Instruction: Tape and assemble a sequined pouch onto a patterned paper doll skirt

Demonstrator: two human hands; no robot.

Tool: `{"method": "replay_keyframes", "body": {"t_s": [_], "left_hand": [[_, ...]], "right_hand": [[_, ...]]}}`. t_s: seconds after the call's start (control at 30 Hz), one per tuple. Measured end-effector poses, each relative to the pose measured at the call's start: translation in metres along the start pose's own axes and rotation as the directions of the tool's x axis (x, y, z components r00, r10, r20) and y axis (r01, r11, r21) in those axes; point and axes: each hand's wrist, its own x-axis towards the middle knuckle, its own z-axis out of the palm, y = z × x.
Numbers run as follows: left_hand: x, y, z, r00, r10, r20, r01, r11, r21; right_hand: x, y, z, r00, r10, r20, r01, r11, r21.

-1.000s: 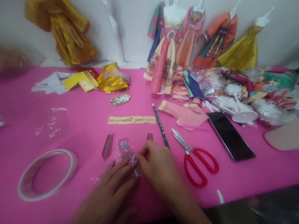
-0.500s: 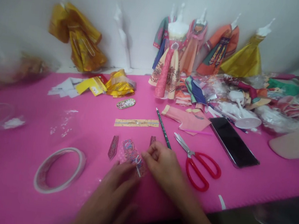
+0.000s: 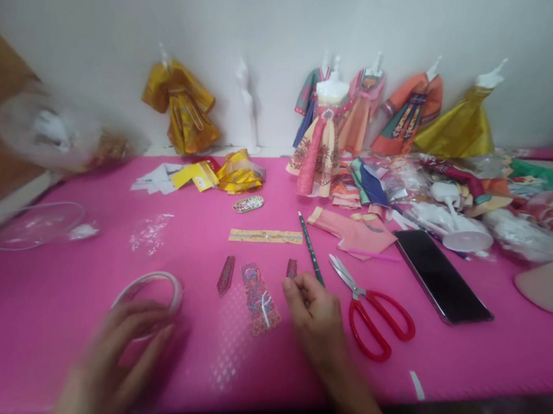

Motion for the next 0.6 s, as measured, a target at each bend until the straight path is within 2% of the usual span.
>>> {"method": "replay_keyframes", "body": {"t_s": [0.1,0.27,0.33,0.43,0.53,0.6], "left_hand": [[0.001,-0.015,-0.001,0.998,-0.059,-0.004,0.059,0.994,0.090],[0.007,-0.021,0.000,0.998,-0.052,0.038,0.046,0.988,0.150],[0.008,-0.017,-0.003,0.995,-0.094,0.044,0.090,0.992,0.088],[0.006,0.000,-0.014,0.977,-0.210,0.034,0.213,0.972,-0.096],[0.000,0.022,-0.024,0.917,-0.356,0.180,0.395,0.876,-0.278],[-0.004,0.035,-0.026,0.886,-0.379,0.265,0.460,0.788,-0.409]], "right_hand": [[0.000,0.002,0.000,1.000,-0.018,0.001,0.018,1.000,0.022],[-0.004,0.002,0.001,0.997,-0.072,-0.009,0.073,0.996,0.045],[-0.007,0.000,0.000,0.993,-0.115,-0.035,0.117,0.992,0.045],[-0.015,-0.006,-0.003,0.975,-0.204,-0.089,0.208,0.978,0.032],[-0.029,-0.015,-0.004,0.928,-0.368,-0.060,0.369,0.929,0.013],[-0.040,-0.021,-0.005,0.887,-0.461,0.009,0.461,0.887,0.026]]}}
